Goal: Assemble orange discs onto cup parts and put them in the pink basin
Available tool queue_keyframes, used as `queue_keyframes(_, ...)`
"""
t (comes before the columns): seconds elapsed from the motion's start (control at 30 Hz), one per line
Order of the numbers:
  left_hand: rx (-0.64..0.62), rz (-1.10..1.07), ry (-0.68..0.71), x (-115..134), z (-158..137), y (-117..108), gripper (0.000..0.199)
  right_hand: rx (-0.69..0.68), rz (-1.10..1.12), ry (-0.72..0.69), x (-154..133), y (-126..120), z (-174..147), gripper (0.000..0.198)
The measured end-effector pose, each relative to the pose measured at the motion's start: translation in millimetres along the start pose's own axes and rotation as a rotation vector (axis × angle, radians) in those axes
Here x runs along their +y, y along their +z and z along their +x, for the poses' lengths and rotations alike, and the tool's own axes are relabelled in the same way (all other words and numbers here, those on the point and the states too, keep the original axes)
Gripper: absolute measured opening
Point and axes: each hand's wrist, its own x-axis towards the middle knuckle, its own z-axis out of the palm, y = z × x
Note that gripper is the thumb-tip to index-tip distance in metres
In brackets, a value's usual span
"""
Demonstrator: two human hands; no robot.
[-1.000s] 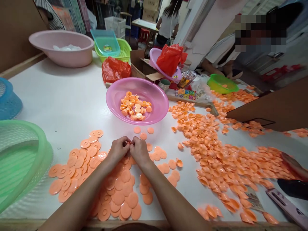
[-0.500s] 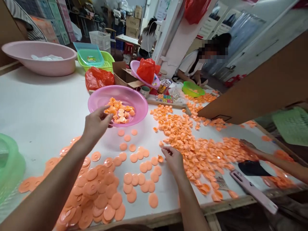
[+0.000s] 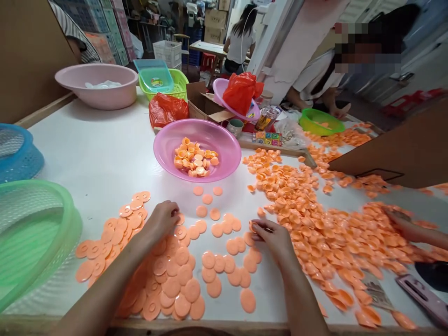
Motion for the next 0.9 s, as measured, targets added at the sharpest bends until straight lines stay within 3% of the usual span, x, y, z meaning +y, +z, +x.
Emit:
queue_keyframes(0.1, 0.005, -0.037, 0.033, 14, 7, 9, 0.017, -0.142, 0.051, -0.063, -25, 51, -11, 0.017)
queue_keyframes(0.23, 0.024, -0.073, 0.002, 10, 0, 10, 0.019, -0.366, -0.066, -0.141, -39, 127, -18, 0.005)
queue_keyframes(0.37, 0.03, -0.173, 0.005, 6, -7, 14, 0.019, -0.412, -0.23, -0.139, -36, 169, -17, 0.009)
queue_keyframes(0.53, 0.012, -0.194, 0.0, 6, -7, 13, 0.015, -0.386, -0.443, -0.293, -38, 183, -14, 0.018)
queue_keyframes(0.7, -0.092, -0.504, -0.143, 6, 3, 0, 0.03, -0.398, -0.517, -0.349, -41, 185, -12, 0.02)
queue_keyframes(0.9, -0.035, -0.458, -0.146, 14, 11, 11, 0.01, -0.367, -0.565, -0.439, -38, 186, -15, 0.022)
